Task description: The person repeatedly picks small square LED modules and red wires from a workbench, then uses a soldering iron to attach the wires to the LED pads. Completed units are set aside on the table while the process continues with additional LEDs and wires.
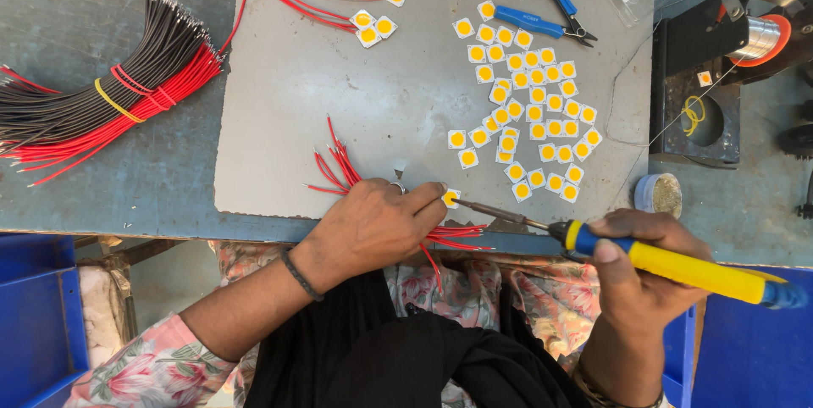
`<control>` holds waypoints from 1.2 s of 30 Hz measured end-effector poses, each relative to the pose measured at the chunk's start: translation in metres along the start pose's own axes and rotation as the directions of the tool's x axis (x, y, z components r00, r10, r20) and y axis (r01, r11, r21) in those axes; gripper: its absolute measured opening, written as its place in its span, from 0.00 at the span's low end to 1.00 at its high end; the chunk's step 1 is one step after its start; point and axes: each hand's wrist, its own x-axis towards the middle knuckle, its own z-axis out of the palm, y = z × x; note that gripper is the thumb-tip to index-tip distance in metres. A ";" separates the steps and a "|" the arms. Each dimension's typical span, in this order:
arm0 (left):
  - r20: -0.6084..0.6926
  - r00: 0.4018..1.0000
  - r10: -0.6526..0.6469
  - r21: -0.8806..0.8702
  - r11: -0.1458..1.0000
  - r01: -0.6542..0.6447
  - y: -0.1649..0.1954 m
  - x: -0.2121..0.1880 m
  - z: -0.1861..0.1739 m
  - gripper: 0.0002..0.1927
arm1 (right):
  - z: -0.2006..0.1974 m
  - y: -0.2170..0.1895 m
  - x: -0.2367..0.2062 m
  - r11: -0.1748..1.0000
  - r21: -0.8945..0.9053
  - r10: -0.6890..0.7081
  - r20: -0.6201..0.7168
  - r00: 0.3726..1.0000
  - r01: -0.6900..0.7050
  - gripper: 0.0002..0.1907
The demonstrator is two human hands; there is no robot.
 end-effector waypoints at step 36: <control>0.012 1.000 -0.029 -0.070 0.997 0.029 -0.001 0.007 -0.006 0.11 | -0.014 0.008 0.006 0.999 0.021 0.040 -0.065 0.997 -0.038 0.13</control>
